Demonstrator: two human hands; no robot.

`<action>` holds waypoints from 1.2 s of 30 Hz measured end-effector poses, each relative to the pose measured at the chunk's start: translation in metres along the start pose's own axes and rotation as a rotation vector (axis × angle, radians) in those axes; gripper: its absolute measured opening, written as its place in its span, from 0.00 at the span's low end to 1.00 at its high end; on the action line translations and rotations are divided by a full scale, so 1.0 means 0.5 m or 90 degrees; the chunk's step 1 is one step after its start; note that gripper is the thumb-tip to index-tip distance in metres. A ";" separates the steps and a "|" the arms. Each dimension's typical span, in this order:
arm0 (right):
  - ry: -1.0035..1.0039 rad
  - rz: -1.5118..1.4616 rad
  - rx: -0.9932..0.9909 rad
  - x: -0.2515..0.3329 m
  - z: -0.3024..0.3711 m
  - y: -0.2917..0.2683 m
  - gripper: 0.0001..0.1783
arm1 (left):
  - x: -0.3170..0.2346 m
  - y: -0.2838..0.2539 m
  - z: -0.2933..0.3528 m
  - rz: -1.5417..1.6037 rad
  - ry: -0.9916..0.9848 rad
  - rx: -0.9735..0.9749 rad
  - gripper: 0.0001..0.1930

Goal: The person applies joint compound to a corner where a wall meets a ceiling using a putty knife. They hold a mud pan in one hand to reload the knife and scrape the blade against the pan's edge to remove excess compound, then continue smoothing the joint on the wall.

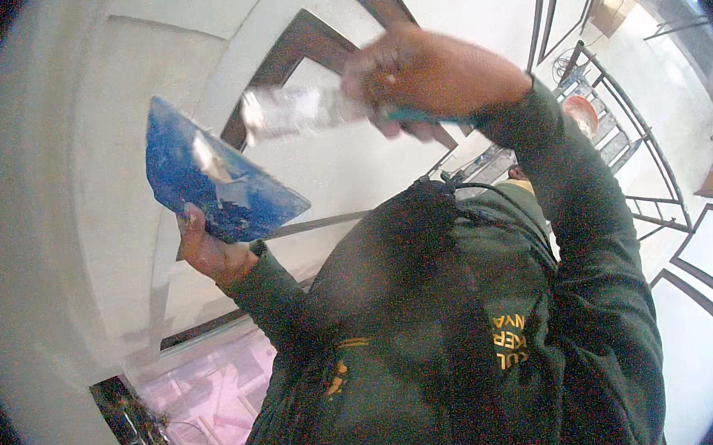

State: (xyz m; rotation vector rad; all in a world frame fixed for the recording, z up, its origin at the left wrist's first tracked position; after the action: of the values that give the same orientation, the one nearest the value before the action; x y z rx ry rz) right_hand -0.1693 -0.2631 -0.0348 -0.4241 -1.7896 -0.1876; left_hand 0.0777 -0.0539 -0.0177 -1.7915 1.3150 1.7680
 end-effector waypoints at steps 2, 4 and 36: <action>0.038 -0.112 0.055 -0.037 0.017 0.018 0.12 | 0.013 -0.018 -0.013 0.058 -0.004 -0.001 0.31; 0.092 -0.157 0.099 -0.042 0.028 0.038 0.14 | 0.023 -0.023 -0.017 0.117 -0.010 -0.001 0.32; -0.251 -0.259 -0.124 0.102 -0.017 0.072 0.17 | 0.035 -0.062 0.071 -0.204 0.092 -0.263 0.32</action>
State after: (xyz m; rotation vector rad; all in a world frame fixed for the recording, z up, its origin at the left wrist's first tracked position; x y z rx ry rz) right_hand -0.1583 -0.2233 0.0131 -0.2385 -2.2462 -0.6016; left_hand 0.0757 -0.0173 -0.0522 -2.2333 0.6799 1.8462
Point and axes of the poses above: each hand's wrist, its own z-axis away from the middle knuckle, its own y-axis out of the palm, x = y × z, the point moved 2 cm from there along -z, towards the middle knuckle, and after that the axes turned 6 degrees about -y, right-handed, at the moved point
